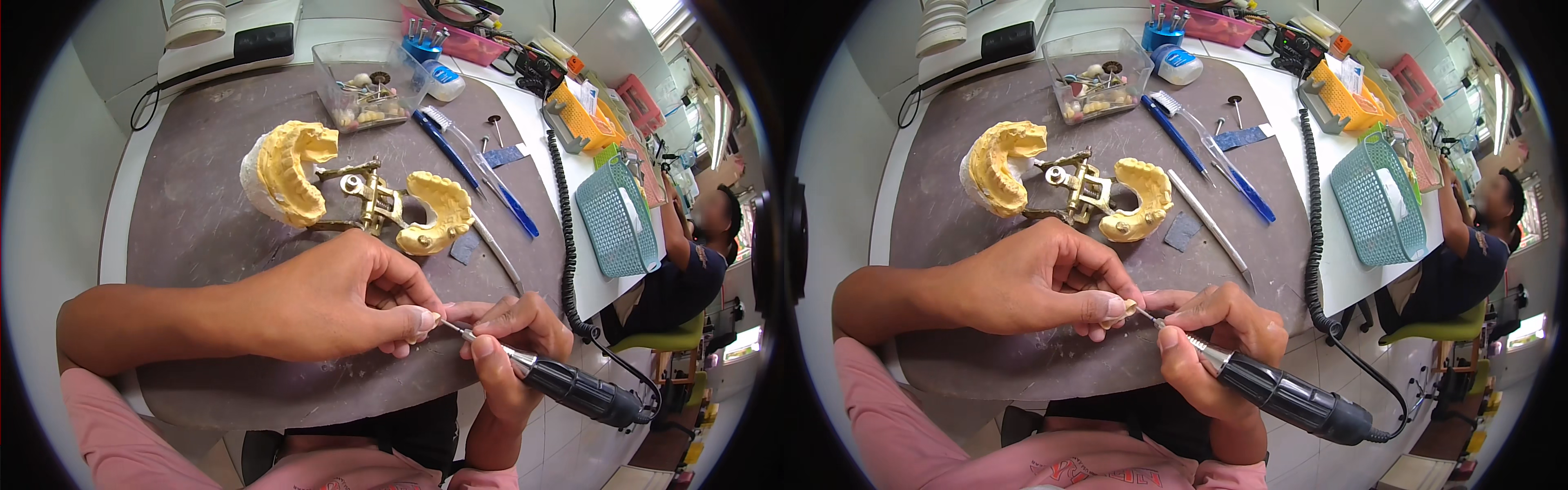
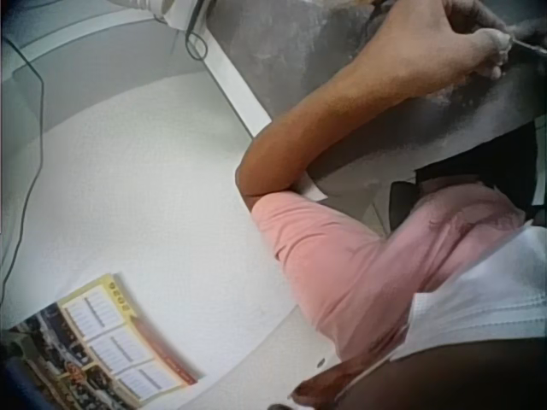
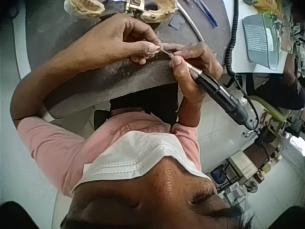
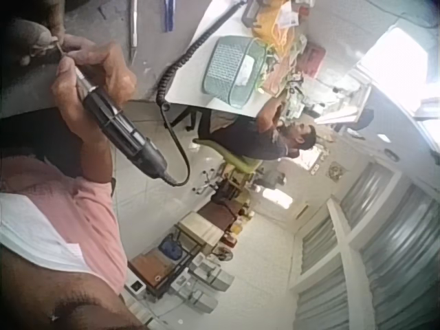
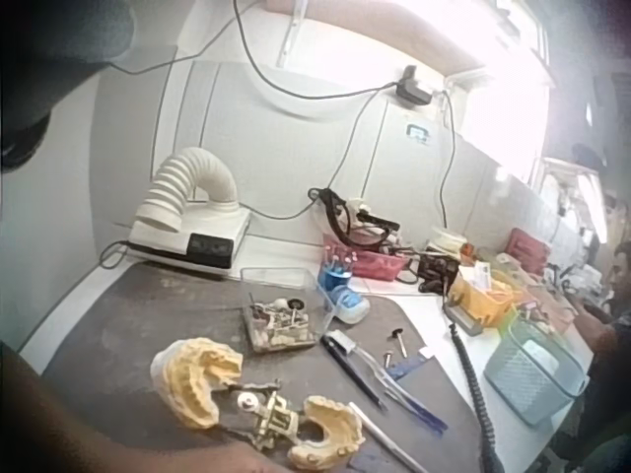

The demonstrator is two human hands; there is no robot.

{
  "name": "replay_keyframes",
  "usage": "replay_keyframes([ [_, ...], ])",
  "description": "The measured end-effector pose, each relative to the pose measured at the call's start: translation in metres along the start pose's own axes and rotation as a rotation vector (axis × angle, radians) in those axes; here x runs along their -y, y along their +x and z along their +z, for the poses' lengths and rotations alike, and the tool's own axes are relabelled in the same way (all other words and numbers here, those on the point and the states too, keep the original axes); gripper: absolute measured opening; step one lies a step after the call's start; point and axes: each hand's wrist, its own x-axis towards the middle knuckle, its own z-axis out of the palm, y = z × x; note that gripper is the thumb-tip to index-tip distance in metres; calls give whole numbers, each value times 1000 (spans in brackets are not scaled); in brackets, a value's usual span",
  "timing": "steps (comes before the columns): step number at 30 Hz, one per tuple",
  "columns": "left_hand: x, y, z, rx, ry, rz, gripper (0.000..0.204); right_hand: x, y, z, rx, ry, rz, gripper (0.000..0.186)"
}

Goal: The person places a set of prosthetic teeth onto a dental cast held in an articulator, scrapes the surface of the cast with a metal pick, and uses a handheld rotary tool to grind a small dental prosthetic component.

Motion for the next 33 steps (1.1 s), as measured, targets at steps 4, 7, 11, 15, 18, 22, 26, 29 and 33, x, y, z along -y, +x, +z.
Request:
replay_keyframes([
  [4, 0, 0, 0, 3, -8, -3, 28, 1, 1, 4, 17, -76, -10, 11],
  [7, 0, -1, 0, 0, -6, -9, 28, 3, -1, 6, -10, -145, 11, 11],
  [11, 1, -1, 0, 4, -15, 3, 28, -4, -1, 2, 39, -144, -44, 11],
  [15, 4, 1, 1, 0, -33, 43, 27, -3, -2, 1, -32, -34, -82, 9],
  [18, 5, -1, 8, -67, 59, 97, 25, -4, -3, 0, -128, 6, -96, 9],
  [22, 13, -2, 16, -427, 1028, 821, 23, -3, -3, 1, -192, 18, -84, 11],
  [26, 14, -6, 16, -309, 1477, 827, 19, -3, -3, -2, -178, 23, -114, 10],
  [29, 14, -1, 16, -416, 983, 745, 16, -5, -2, -1, -172, 29, -121, 10],
  [33, 10, -2, 23, -187, -122, 170, 15, 2, -3, 0, -218, -4, -63, 17],
])
